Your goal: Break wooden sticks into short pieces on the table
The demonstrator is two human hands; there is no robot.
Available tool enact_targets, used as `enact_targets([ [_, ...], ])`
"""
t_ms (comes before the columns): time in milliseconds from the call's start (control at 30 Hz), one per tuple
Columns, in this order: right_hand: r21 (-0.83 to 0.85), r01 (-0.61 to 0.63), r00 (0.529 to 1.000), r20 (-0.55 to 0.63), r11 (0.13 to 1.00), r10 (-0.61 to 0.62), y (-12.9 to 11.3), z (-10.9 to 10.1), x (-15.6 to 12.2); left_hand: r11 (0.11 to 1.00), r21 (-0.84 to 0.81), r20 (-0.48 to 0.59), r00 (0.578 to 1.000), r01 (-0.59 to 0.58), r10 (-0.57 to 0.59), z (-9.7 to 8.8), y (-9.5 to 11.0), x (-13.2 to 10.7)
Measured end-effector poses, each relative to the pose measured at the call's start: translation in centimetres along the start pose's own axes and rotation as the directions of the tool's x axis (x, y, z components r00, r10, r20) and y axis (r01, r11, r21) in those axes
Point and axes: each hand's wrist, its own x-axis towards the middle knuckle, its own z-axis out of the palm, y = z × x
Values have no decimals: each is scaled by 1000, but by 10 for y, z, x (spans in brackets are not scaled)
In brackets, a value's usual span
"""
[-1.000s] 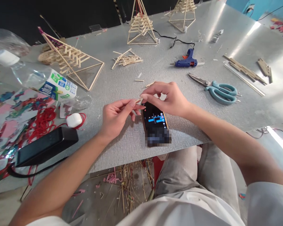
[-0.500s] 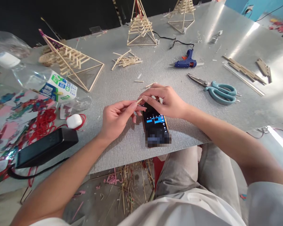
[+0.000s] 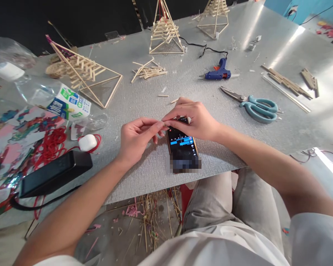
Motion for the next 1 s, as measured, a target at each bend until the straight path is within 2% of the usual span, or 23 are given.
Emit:
enact_targets([
  [100,-2,-38,999,39,999,38,1,1,-2,1000,0,40,999,19,-19,-1,0,-1],
  [267,62,-143,989,47,988,140,1,1,-2,1000,-15,81,997,-15,16,-3,1,-2],
  [733,162,-221,975,38,962,217,10,-9,0,987,-162,247,969,17,24,-2,5,-1],
  [833,166,-234,972,46,958,230,10,-9,1,985,-166,247,969,42,1,-1,7,-2],
  [1000,170,-208,978,42,963,204,7,-7,0,995,-92,182,983,42,-25,-3,4,-1],
])
